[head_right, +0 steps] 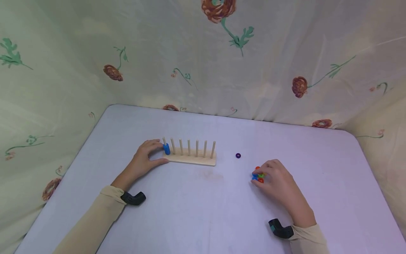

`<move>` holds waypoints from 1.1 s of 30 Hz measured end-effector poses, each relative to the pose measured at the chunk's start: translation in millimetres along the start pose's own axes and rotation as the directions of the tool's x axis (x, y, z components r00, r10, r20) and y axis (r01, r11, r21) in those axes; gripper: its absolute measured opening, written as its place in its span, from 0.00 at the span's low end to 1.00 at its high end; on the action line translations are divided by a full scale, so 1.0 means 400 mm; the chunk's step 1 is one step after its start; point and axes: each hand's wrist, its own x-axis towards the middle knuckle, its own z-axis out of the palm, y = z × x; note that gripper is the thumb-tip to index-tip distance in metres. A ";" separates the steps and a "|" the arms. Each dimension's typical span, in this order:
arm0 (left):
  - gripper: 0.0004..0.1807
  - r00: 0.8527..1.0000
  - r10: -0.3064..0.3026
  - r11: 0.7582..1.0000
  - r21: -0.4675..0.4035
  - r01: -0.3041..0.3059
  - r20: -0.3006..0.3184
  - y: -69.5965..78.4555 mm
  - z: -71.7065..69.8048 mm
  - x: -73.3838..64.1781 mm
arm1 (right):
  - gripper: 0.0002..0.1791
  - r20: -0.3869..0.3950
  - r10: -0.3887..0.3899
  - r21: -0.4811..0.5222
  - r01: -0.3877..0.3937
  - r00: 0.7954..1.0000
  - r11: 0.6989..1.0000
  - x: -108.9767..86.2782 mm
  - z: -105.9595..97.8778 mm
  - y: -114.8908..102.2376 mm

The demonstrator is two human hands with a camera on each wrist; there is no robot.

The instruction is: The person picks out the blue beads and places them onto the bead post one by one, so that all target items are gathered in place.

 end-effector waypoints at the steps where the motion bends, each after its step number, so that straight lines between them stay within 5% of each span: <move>1: 0.29 1.000 -0.001 1.000 0.000 0.001 0.001 0.002 0.000 0.000 | 0.11 0.005 0.004 -0.002 -0.004 1.000 1.000 -0.003 0.000 0.005; 25: 0.29 0.999 -0.032 0.999 0.000 0.032 0.013 0.007 0.002 0.000 | 0.08 0.083 0.060 0.009 -0.061 0.995 0.998 -0.004 0.017 0.035; 33: 0.29 0.999 -0.032 0.999 -0.001 0.032 0.013 0.001 0.002 0.001 | 0.08 0.032 0.026 0.008 -0.026 0.999 1.000 -0.005 0.022 0.029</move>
